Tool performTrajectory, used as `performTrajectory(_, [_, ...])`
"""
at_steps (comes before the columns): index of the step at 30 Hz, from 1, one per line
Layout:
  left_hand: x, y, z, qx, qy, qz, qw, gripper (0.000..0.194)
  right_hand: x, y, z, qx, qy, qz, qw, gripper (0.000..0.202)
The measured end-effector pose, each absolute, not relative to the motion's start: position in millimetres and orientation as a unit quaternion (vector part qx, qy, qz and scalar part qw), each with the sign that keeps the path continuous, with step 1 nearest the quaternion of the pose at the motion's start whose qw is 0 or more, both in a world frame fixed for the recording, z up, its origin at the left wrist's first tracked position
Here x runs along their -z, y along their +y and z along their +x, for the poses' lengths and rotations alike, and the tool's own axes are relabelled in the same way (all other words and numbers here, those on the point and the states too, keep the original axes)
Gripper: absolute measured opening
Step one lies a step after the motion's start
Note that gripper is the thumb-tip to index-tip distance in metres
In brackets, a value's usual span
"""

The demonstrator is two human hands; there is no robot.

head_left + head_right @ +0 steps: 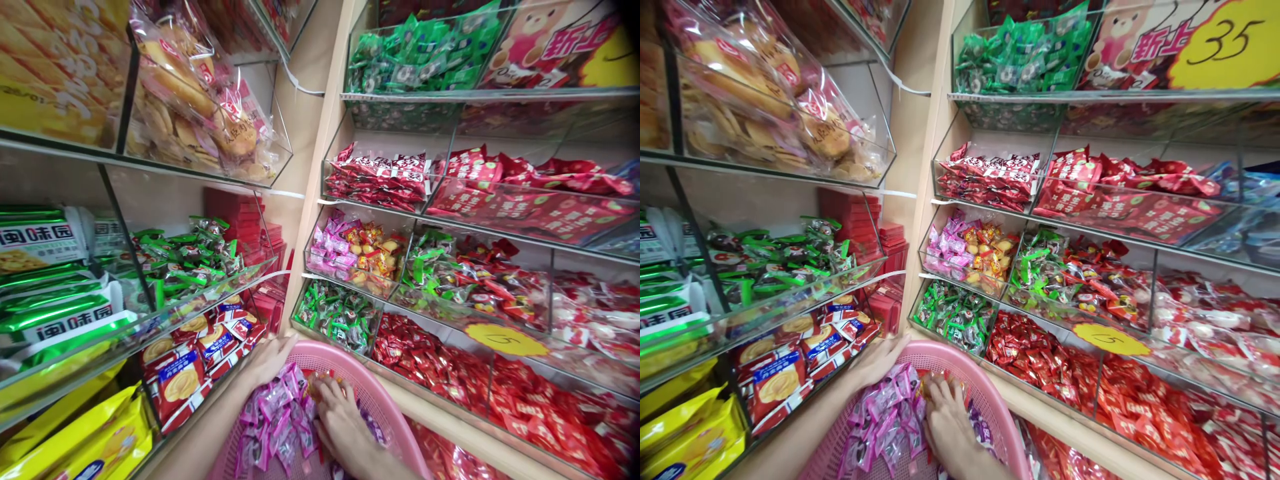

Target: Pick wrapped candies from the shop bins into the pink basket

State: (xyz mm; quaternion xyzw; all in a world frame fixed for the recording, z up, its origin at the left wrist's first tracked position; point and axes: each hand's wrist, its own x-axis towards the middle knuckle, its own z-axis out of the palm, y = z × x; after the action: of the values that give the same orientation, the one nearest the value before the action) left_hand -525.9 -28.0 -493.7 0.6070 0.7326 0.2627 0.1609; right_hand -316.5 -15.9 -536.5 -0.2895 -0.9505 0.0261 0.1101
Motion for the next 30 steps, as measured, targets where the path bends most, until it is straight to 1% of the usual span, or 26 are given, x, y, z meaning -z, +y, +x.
performTrajectory(2, [493.7,-28.1,-526.3,-0.272,0.726,0.61,0.165,0.072,534.6,-13.3,-316.1,-0.016,-0.947,-0.296,0.125,0.014])
performTrajectory(5, [494.0,-27.8,-527.0,-0.271,0.719,0.619,0.165,0.071,512.3,-3.4,-318.5,0.012,-0.936,-0.291,0.195,0.014])
performTrajectory(7, [494.0,-27.7,-527.2,-0.268,0.719,0.621,0.161,0.071,483.1,6.2,-322.2,0.044,-0.93,-0.263,0.254,0.014])
performTrajectory(11, [493.8,-28.1,-527.5,-0.268,0.716,0.626,0.154,0.07,407.5,29.8,-330.0,0.127,-0.905,-0.193,0.356,0.019])
performTrajectory(13, [493.7,-28.7,-527.8,-0.271,0.711,0.631,0.151,0.069,372.6,43.5,-331.8,0.177,-0.887,-0.185,0.383,0.021])
performTrajectory(15, [493.5,-29.2,-528.0,-0.272,0.709,0.632,0.151,0.069,344.9,58.5,-331.5,0.224,-0.867,-0.208,0.393,0.019])
performTrajectory(17, [492.9,-29.7,-528.0,-0.27,0.713,0.629,0.153,0.07,325.2,74.4,-329.3,0.258,-0.851,-0.256,0.379,0.014])
performTrajectory(20, [490.9,-30.9,-527.3,-0.268,0.716,0.625,0.156,0.073,307.0,97.3,-325.6,0.265,-0.861,-0.307,0.308,0.011])
performTrajectory(23, [488.4,-32.6,-526.4,-0.272,0.715,0.624,0.159,0.073,295.6,114.4,-325.3,0.255,-0.892,-0.296,0.229,0.014])
performTrajectory(26, [488.0,-33.5,-526.4,-0.276,0.716,0.62,0.165,0.073,288.9,123.6,-329.3,0.262,-0.908,-0.281,0.169,0.021])
performTrajectory(28, [489.2,-33.2,-526.8,-0.281,0.714,0.619,0.167,0.074,288.0,126.2,-332.3,0.261,-0.912,-0.276,0.153,0.022])
performTrajectory(30, [490.7,-32.3,-527.2,-0.282,0.718,0.615,0.165,0.075,290.6,126.7,-333.8,0.255,-0.913,-0.271,0.166,0.018])
